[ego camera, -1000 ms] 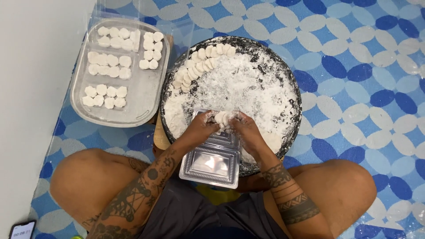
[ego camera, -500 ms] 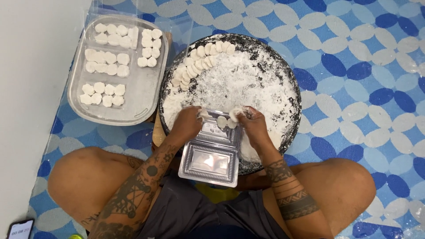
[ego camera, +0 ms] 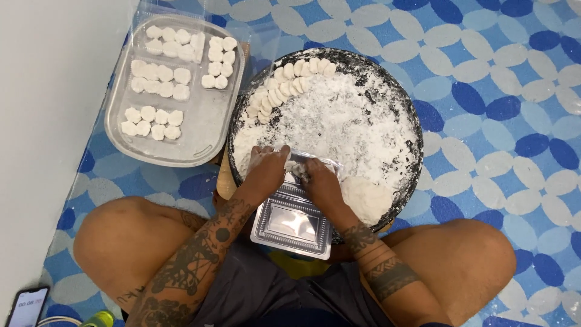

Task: The person picks up small white food items from a large circular tray, coats them in white powder, and places them into plastic containers.

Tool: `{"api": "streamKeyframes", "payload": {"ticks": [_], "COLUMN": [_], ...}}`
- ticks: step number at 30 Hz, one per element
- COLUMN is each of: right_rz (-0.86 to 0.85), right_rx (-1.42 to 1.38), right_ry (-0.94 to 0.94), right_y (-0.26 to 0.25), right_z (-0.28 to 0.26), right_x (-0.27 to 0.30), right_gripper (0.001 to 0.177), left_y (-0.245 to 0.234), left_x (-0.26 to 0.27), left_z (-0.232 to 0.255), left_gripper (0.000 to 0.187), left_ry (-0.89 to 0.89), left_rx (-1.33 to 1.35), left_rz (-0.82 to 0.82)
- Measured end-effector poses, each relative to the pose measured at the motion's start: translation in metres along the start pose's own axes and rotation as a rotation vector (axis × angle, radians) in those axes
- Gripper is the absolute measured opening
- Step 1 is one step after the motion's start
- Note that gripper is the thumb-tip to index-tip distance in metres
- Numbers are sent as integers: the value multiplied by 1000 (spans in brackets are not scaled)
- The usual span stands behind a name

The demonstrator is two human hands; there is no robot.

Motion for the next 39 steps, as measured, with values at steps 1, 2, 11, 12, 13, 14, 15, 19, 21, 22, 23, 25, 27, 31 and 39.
{"api": "streamKeyframes", "payload": {"ticks": [1,2,11,12,13,14,15,19,21,22,23,25,27,31,39], "right_rz": [-2,19,40,74,73,34,-4,5,65,67,99,132,152,129,121], "right_rx": [0,15,158,125,125,137,146,104,15,16,56,98,80,47,25], "right_ry": [0,-24,-108,-150,-149,-146,-141,-126,55,59,143,226,306,337,328], "right_y": [4,6,4,2,6,12,19,-2,-23,-27,-33,-40,-43,-46,-50], "right_z": [0,-1,0,-2,0,4,7,-7,-10,-5,3,19,36,42,43], "right_x": [1,2,3,5,6,6,7,12,16,14,13,12,12,16,21], "right_gripper": [24,28,34,34,34,36,37,37,35,35,38,40,44,41,36], "left_y": [-2,-6,-10,-13,-10,-5,-1,0,6,-5,-14,-19,-10,-22,-15], "left_x": [2,3,3,5,5,5,5,-1,-10,-9,-6,-5,-7,-1,-5], "left_z": [0,1,4,10,9,9,9,5,-6,-5,-5,-7,-14,-8,-12], "left_gripper": [36,33,20,17,17,16,16,20,28,28,36,44,46,37,28], "left_ry": [-1,31,103,131,132,133,137,110,43,47,9,-29,-97,-66,-19], "left_rx": [1,-17,-90,-87,-86,-119,-153,-152,-80,-79,-46,-11,19,9,-8], "left_rz": [-1,31,136,129,128,118,107,79,144,143,138,134,144,152,219]}}
Point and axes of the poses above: each hand's wrist, its own x-axis away from the middle knuckle, its own y-axis out of the palm, z = x × y, the point moved 4 cm from there along -x, towards the middle knuckle, and after that the axes turned 3 degrees about x, right-handed, at the moved point
